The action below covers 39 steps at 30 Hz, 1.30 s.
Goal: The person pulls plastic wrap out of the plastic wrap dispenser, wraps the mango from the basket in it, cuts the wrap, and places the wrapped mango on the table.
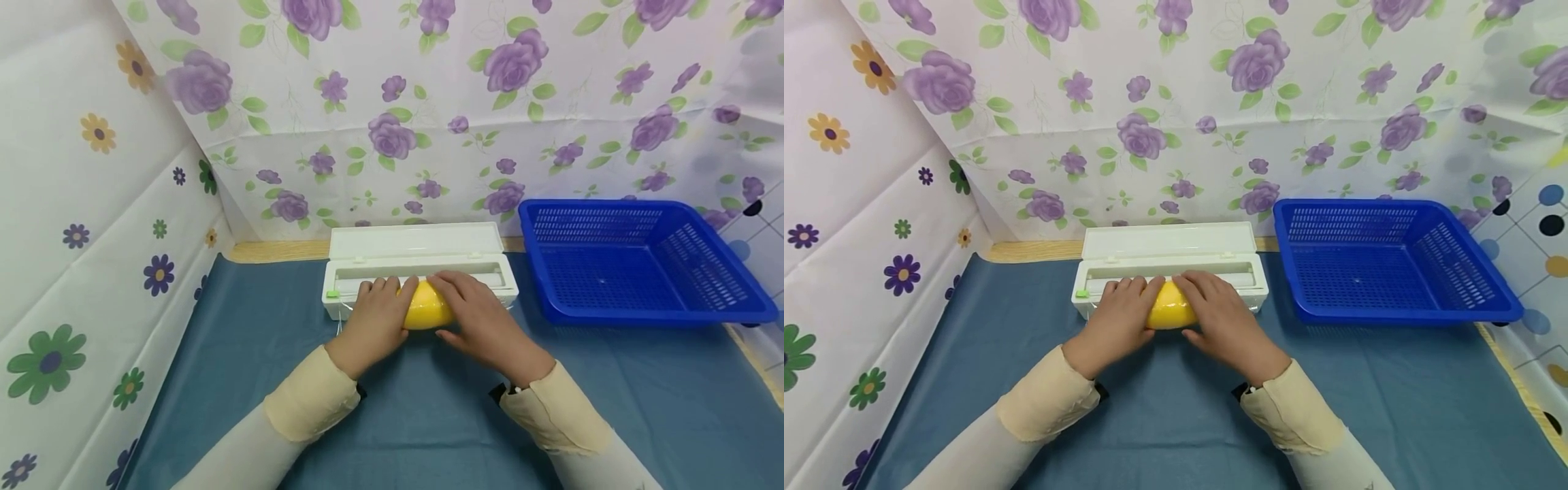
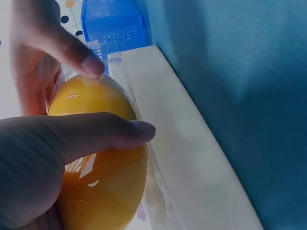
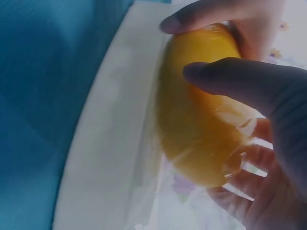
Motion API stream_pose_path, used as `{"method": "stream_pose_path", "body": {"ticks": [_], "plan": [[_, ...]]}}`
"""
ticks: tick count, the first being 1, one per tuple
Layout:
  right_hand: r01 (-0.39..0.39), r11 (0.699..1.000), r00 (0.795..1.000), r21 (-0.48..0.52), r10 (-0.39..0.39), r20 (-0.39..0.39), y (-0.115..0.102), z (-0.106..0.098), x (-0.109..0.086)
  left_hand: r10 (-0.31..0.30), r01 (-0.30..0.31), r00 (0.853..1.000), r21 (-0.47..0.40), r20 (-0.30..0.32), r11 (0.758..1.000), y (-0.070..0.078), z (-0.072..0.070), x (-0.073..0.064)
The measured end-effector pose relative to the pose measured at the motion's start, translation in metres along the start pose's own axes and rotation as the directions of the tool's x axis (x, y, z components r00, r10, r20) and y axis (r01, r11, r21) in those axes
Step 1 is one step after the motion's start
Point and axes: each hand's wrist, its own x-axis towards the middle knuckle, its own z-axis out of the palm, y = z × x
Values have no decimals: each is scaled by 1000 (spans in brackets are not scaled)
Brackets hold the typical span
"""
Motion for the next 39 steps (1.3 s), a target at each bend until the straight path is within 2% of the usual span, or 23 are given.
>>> {"method": "stream_pose_path", "body": {"ticks": [6, 10, 13, 19, 22, 29, 35, 39], "plan": [[17, 1000, 1000, 24, -17, -23, 10, 9, 2, -8, 7, 999, 12, 49, 1000, -2, -3, 6], [41, 999, 998, 31, -39, -51, 14, 15, 3, -25, 25, 998, -3, 59, 1000, -4, -3, 7], [46, 998, 997, 30, -44, -65, 15, 18, 3, -27, 27, 999, 10, 23, 1000, -5, -2, 7], [35, 999, 998, 26, -33, -60, 15, 19, 6, -1, 9, 996, 83, -87, 997, -5, 1, 2], [31, 999, 998, 22, -30, -50, 16, 18, 7, -1, 11, 993, 80, -120, 997, -5, 4, -2], [38, 999, 999, 6, -38, -37, 17, 17, 7, 13, -3, 990, 68, -141, 998, -14, 12, -9], [47, 999, 998, -4, -47, -33, 18, 17, 8, 23, -13, 990, 70, -141, 997, -17, 14, -9], [33, 999, 999, 1, -33, -14, 19, 17, 9, 29, -15, 985, 86, -167, 996, -18, 16, -9]]}}
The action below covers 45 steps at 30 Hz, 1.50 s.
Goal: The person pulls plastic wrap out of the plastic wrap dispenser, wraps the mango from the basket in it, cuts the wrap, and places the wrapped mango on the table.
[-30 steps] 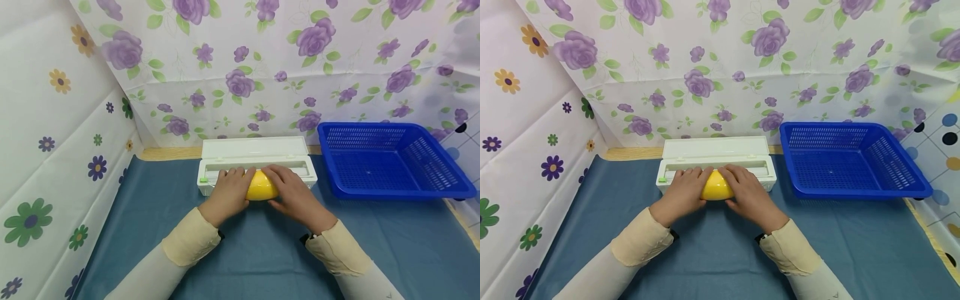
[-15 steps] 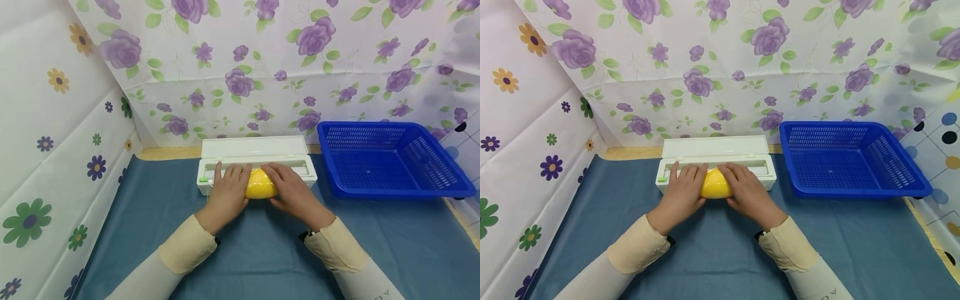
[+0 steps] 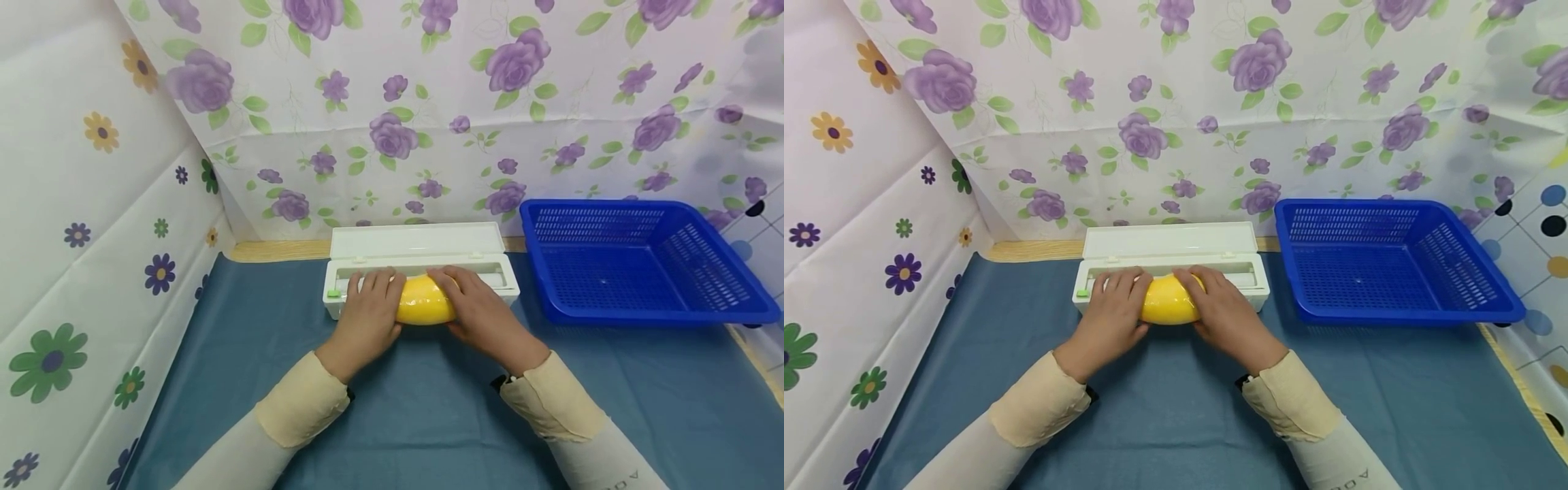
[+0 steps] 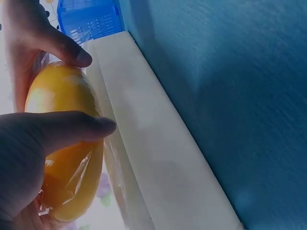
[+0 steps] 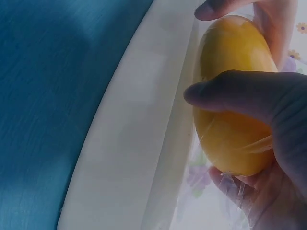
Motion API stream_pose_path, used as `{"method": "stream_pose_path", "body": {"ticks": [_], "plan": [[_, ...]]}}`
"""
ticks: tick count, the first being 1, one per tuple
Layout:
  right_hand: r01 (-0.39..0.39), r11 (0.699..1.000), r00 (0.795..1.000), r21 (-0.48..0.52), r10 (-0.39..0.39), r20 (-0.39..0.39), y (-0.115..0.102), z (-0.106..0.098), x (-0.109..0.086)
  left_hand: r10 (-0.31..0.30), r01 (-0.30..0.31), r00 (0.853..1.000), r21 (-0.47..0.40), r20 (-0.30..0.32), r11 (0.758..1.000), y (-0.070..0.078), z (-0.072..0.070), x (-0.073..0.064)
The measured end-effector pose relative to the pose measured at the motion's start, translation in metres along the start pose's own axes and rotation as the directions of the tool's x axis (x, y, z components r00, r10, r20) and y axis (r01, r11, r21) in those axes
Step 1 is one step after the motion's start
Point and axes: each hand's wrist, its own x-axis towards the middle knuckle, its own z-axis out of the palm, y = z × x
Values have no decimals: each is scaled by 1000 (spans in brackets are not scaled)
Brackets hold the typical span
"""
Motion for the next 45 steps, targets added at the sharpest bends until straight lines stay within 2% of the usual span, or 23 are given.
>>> {"method": "stream_pose_path", "body": {"ticks": [6, 10, 18, 26, 32, 38, 45], "plan": [[1, 1000, 1000, 3, -1, 15, 1, -1, 0, 29, -29, 999, -2, -25, 1000, -2, 1, 0], [14, 1000, 1000, 9, -14, 19, 2, -1, 1, 37, -37, 999, -17, -1, 999, -4, 0, -1], [-9, 1000, 997, 6, 8, 76, 1, -3, 1, 47, -44, 998, -54, 41, 998, -7, 2, 1], [37, 999, 998, -5, -37, 50, 5, -2, 1, 64, -60, 996, -63, 65, 996, -11, 3, 4], [36, 999, 998, 2, -36, 53, 4, -4, 2, 67, -63, 996, -61, 64, 996, -11, 2, 4], [23, 1000, 999, -13, -22, 39, 3, -7, 0, 61, -59, 998, -75, 32, 995, -7, -4, 5], [43, 999, 999, -26, -44, -6, 0, -17, 1, 63, -64, 998, -55, -19, 996, -3, -15, 5]]}}
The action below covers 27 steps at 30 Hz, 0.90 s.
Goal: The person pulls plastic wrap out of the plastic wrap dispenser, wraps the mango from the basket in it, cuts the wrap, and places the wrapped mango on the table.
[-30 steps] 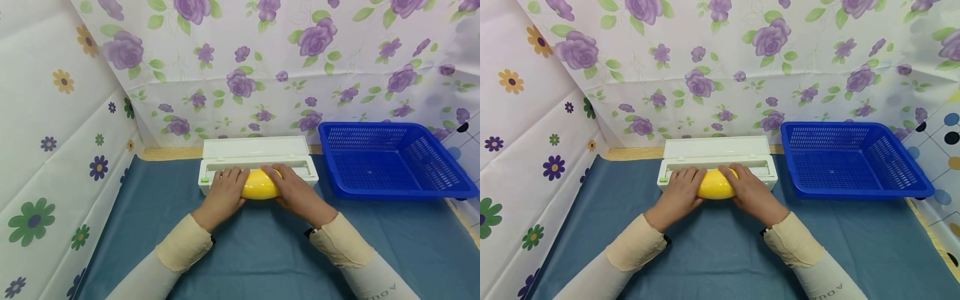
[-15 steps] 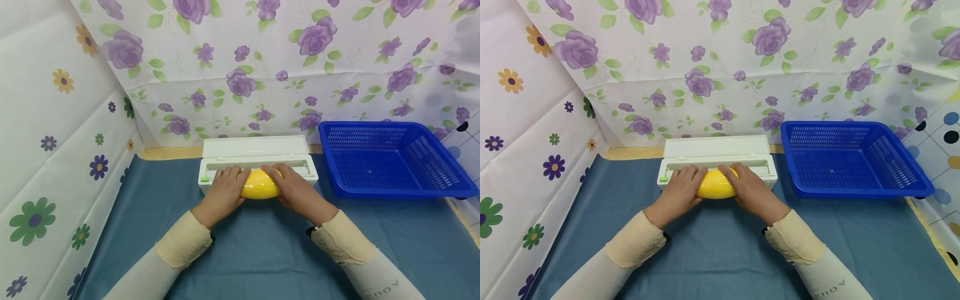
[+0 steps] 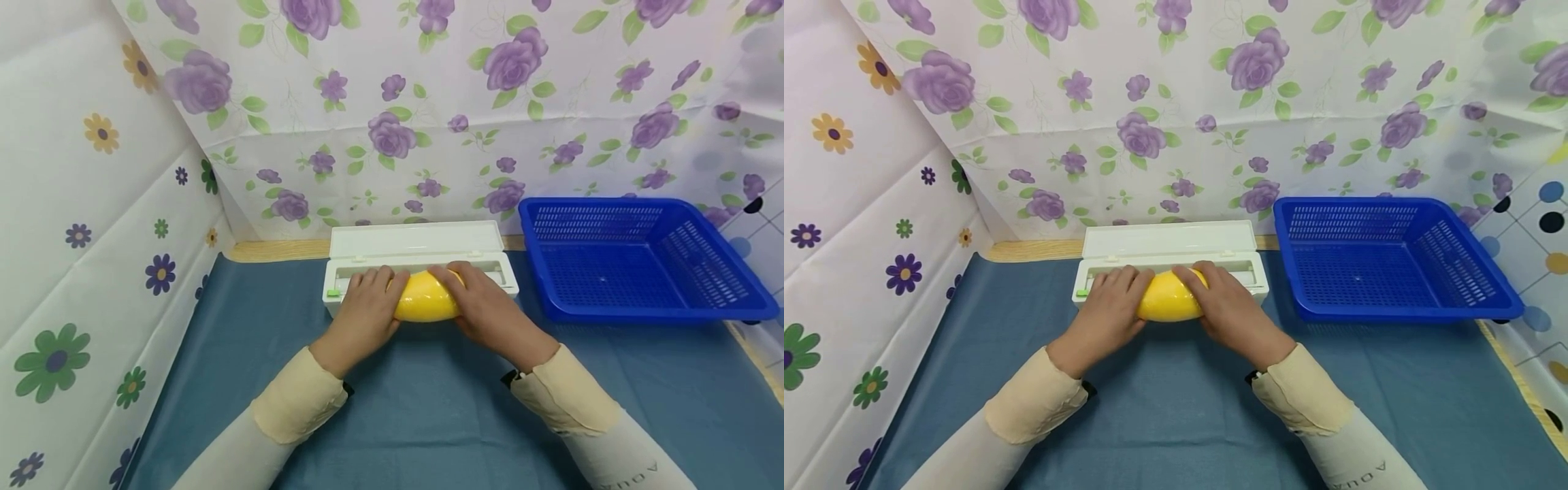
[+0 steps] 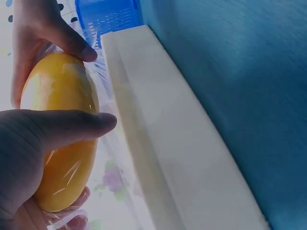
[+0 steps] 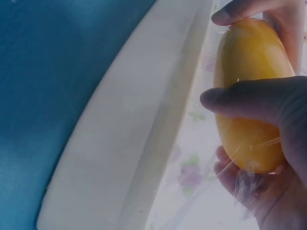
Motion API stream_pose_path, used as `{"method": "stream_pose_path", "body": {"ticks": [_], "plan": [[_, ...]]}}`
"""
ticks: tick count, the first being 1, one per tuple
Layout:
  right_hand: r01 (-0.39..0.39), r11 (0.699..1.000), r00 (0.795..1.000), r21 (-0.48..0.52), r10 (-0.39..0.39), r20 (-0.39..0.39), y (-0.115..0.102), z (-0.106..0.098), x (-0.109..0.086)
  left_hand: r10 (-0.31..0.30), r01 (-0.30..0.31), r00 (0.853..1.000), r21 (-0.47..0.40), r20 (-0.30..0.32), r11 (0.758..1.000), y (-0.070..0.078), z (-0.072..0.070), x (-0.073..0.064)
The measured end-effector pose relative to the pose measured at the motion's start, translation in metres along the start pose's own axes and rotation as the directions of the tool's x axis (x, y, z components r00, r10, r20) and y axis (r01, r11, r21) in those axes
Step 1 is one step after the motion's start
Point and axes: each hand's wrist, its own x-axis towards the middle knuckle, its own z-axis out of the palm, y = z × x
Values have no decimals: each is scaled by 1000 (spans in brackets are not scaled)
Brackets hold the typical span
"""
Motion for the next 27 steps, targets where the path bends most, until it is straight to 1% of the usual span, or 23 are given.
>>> {"method": "stream_pose_path", "body": {"ticks": [6, 12, 19, 27], "plan": [[7, 1000, 1000, -10, -7, -29, 0, -6, 3, 1, 0, 999, 21, -48, 1000, 2, -7, 2], [22, 999, 997, -24, -24, -77, 2, -11, 7, 6, 0, 995, 56, -103, 998, 2, -11, 7], [45, 998, 992, -38, -49, -120, 5, -16, 13, 8, 2, 988, 61, -151, 998, 0, -19, 13], [53, 997, 987, -54, -60, -146, 8, -23, 18, -2, 11, 987, 56, -159, 998, 1, -29, 20]]}}
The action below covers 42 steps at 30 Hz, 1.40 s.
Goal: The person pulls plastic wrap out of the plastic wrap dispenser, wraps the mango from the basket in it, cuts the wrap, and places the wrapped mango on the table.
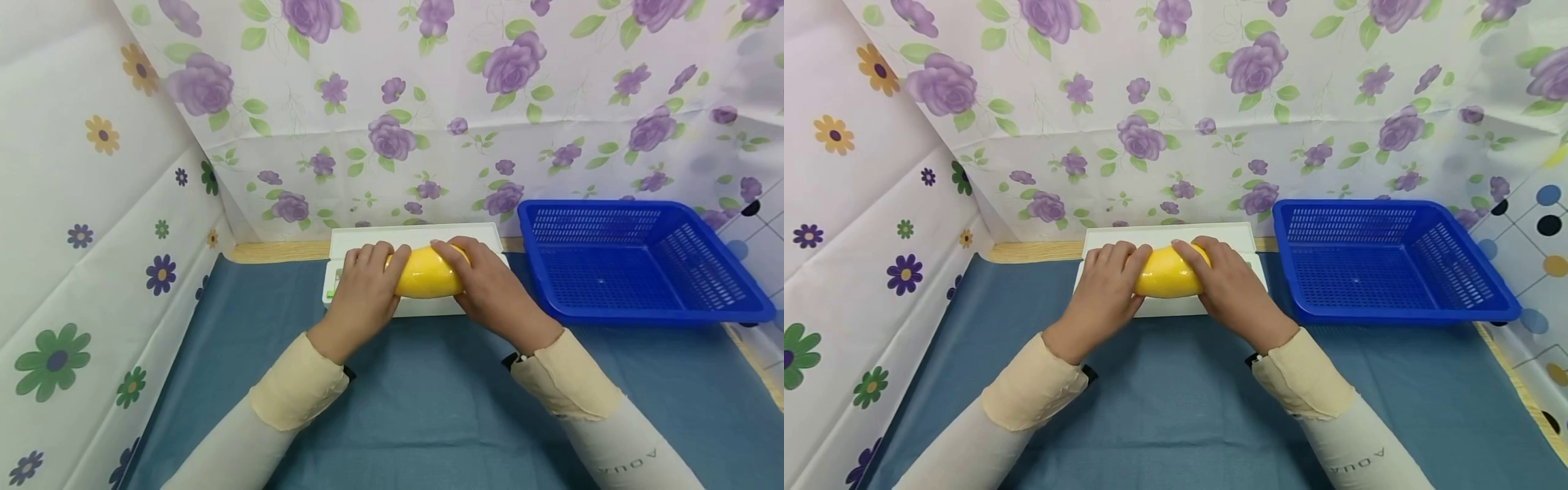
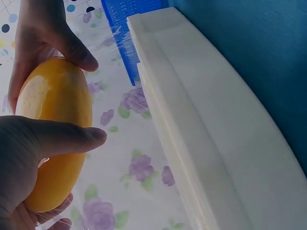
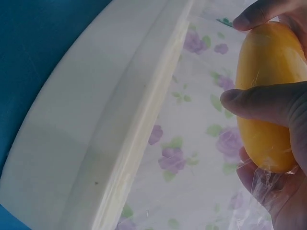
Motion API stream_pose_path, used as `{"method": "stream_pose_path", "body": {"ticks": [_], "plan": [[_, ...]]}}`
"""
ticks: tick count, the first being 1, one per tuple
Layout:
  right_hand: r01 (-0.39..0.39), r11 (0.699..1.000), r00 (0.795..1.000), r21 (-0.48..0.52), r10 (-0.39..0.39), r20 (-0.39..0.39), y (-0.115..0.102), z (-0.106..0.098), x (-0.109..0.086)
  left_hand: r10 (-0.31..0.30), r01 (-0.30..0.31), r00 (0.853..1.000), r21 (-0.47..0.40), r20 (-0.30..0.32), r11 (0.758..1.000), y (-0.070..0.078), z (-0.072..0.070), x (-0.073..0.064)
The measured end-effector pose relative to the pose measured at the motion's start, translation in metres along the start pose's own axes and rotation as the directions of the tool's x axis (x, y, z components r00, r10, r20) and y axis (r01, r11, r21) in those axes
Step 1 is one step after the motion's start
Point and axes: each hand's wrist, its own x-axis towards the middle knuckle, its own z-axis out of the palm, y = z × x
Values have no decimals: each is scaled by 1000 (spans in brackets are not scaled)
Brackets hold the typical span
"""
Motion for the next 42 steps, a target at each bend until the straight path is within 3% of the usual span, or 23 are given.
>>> {"method": "stream_pose_path", "body": {"ticks": [42], "plan": [[51, 999, 996, -18, -52, -70, -5, -37, 13, 4, -7, 992, -25, -123, 1000, 2, -27, 10]]}}
